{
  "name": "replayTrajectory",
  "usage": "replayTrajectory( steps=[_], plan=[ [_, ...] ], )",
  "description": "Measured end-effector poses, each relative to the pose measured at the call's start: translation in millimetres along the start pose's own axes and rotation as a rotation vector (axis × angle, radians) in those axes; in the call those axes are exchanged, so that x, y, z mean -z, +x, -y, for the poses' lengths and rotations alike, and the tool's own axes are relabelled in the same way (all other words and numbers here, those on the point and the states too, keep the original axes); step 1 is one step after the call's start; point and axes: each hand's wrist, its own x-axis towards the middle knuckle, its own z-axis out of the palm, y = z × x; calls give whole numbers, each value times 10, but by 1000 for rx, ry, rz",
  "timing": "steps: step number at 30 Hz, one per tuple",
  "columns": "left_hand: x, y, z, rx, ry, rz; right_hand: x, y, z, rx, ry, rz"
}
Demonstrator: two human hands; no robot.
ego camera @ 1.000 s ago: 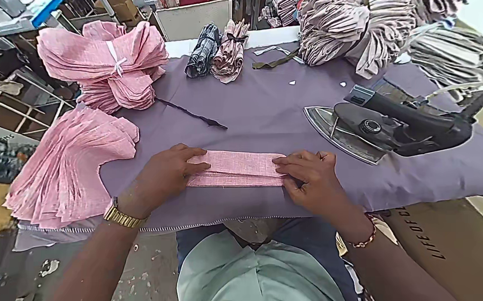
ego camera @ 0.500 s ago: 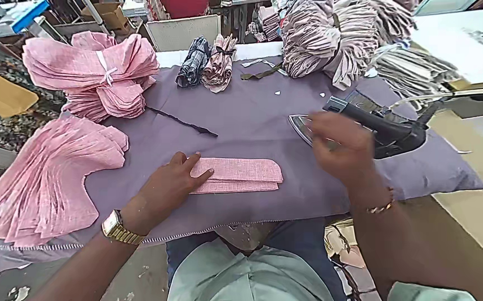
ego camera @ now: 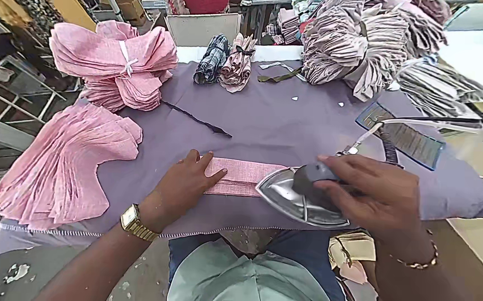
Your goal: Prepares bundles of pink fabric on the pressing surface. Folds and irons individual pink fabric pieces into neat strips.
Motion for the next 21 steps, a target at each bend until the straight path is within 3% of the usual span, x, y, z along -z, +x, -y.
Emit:
replayTrajectory(
  steps=[3, 7, 15, 21],
  plan=[
    [-75, -38, 30, 1, -13, -69, -260, 188, 142, 1, -136, 119],
    [-337, -145, 229, 0, -188, -244, -511, 450, 147, -47, -58, 104],
    [-561, -279, 347, 218, -559, -612, -1163, 925, 651, -127, -44, 118],
    [-566, -339, 468, 261, -784, -807, -1536, 1257, 1048, 17, -79, 263]
  ],
)
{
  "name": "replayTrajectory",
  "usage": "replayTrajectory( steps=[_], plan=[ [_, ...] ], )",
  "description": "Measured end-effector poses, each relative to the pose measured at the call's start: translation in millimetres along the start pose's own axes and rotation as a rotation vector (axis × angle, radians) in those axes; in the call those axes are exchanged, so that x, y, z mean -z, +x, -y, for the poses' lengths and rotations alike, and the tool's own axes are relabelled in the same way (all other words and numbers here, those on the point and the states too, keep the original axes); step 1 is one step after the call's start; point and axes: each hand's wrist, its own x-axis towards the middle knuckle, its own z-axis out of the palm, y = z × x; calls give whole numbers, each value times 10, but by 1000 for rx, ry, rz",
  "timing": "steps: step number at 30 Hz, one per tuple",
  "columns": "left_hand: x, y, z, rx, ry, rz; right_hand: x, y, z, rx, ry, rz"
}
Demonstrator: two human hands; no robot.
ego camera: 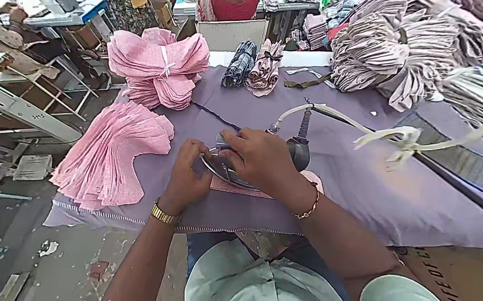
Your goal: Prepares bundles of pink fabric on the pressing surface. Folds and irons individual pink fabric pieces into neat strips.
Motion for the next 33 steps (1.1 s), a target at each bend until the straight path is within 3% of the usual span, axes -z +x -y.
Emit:
replayTrajectory(
  steps=[4, 9, 14, 20, 26, 28, 30, 33],
  plan=[
    [37, 5, 37, 45, 1, -17, 209, -155, -87, 40, 76, 82],
    [-64, 31, 7, 141, 327, 145, 653, -753, -444, -40, -52, 85],
    [-100, 26, 10, 100, 278, 151, 1005, -1427, -861, -159, -349, -16],
    [-114, 34, 36, -49, 230, 158, 1374, -1694, -1604, -298, -267, -168],
    [-196, 201, -101, -92, 193, 265, 1157, -1588, -1999, -585, -546, -294],
    [-242, 303, -161, -78, 250, 327, 1012, -1529, -1876, -535, -489, -360],
    [-246, 392, -205, -51, 282, 420, 748, -1500, -1621, -372, -305, -334],
    [-171, 467, -253, -45, 270, 547, 316, -1533, -1253, -212, 23, -140]
  ],
)
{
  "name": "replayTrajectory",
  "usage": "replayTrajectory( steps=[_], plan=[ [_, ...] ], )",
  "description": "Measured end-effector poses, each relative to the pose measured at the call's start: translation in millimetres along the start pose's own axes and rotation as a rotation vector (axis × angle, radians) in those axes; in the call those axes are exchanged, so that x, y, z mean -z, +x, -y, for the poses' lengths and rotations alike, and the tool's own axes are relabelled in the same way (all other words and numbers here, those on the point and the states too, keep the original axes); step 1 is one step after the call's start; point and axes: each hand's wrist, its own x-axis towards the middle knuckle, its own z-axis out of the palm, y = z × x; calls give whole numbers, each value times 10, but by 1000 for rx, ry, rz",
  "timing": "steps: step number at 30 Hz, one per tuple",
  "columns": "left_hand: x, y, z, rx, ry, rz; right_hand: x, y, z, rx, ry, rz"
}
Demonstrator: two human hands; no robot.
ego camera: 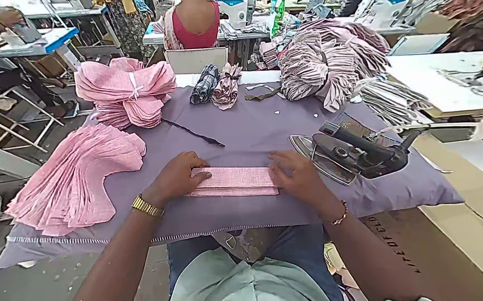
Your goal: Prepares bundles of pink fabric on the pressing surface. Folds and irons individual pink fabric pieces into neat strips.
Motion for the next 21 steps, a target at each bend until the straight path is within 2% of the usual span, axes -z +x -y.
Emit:
replayTrajectory(
  steps=[2, 4, 6, 8, 10, 12, 13, 15, 18, 21],
  plan=[
    [59, -21, -28, 5, -4, 67, -134, -91, 124, 4, -19, 134],
    [104, -51, -75, 6, -35, 91, -173, -117, 159, -3, -54, 138],
    [149, -133, -135, -3, -175, 46, -153, -106, 128, -26, 3, 97],
    [194, -225, -186, -9, -386, -28, -71, -90, 92, -66, 156, 84],
    [209, -307, -235, 20, -574, -102, 49, -79, 109, -107, 444, 80],
    [174, -353, -241, 67, -664, -131, 113, -82, 164, -162, 703, 90],
    [133, -361, -224, 105, -659, -129, 109, -90, 180, -202, 743, 109],
    [20, -338, -163, 189, -548, -126, 8, -117, 168, -244, 607, 114],
    [-87, -300, -156, 241, -214, -155, -149, -183, 170, -133, 93, 15],
    [-39, -315, -187, 205, 78, -130, -108, -200, 250, -23, -35, -56]
  ],
)
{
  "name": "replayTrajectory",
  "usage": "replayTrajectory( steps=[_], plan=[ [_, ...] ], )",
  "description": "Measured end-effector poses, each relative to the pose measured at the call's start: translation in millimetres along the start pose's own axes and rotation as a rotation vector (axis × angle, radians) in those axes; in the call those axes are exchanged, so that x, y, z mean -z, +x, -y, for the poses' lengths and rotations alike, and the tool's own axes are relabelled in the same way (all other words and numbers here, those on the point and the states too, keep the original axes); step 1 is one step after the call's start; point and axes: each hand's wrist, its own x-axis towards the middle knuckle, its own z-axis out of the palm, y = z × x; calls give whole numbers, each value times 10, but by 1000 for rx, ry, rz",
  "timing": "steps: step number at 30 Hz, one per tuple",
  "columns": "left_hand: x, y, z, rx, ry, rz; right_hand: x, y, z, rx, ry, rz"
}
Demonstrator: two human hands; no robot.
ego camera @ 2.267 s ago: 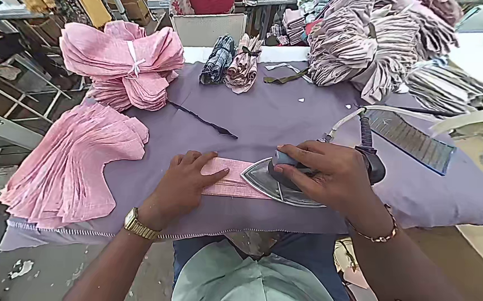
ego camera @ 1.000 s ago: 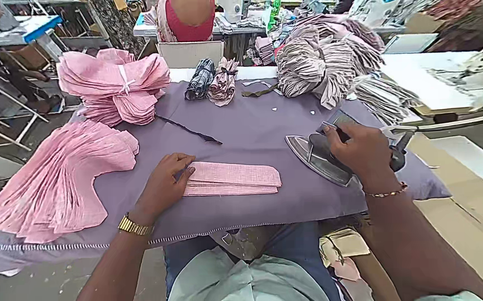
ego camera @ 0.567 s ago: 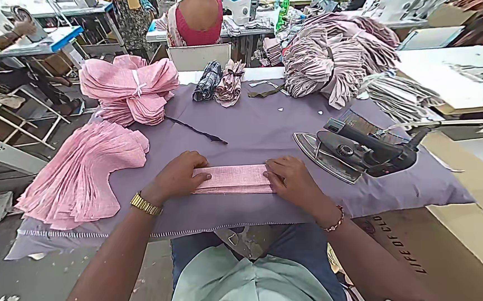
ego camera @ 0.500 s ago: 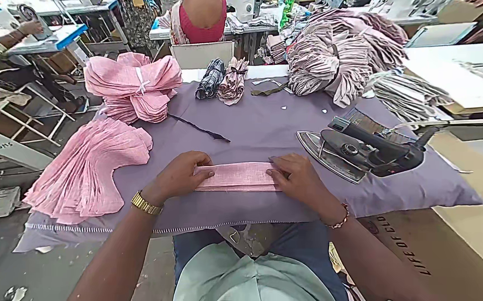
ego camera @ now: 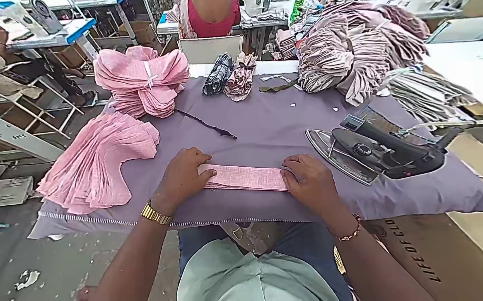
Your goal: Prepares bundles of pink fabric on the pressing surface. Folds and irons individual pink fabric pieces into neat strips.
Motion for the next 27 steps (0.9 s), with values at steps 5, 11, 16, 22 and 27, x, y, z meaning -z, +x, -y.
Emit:
replayTrajectory(
  steps=[5, 11, 16, 22, 27],
  plan=[
    [123, 65, 91, 3, -185, 192, -43, 28, 53, 75, 105, 179],
    [315, -30, 169, -156, -573, 91, 71, 104, -47, -60, 455, 237],
    [355, 512, 205, 46, -734, -142, 57, 594, -24, -402, 971, 22],
    [-77, 1303, 430, 234, -266, -190, -241, 892, -319, -577, 637, -139],
    [-133, 1058, 224, -153, 56, -417, -225, 378, -72, -55, 285, -137]
  ],
)
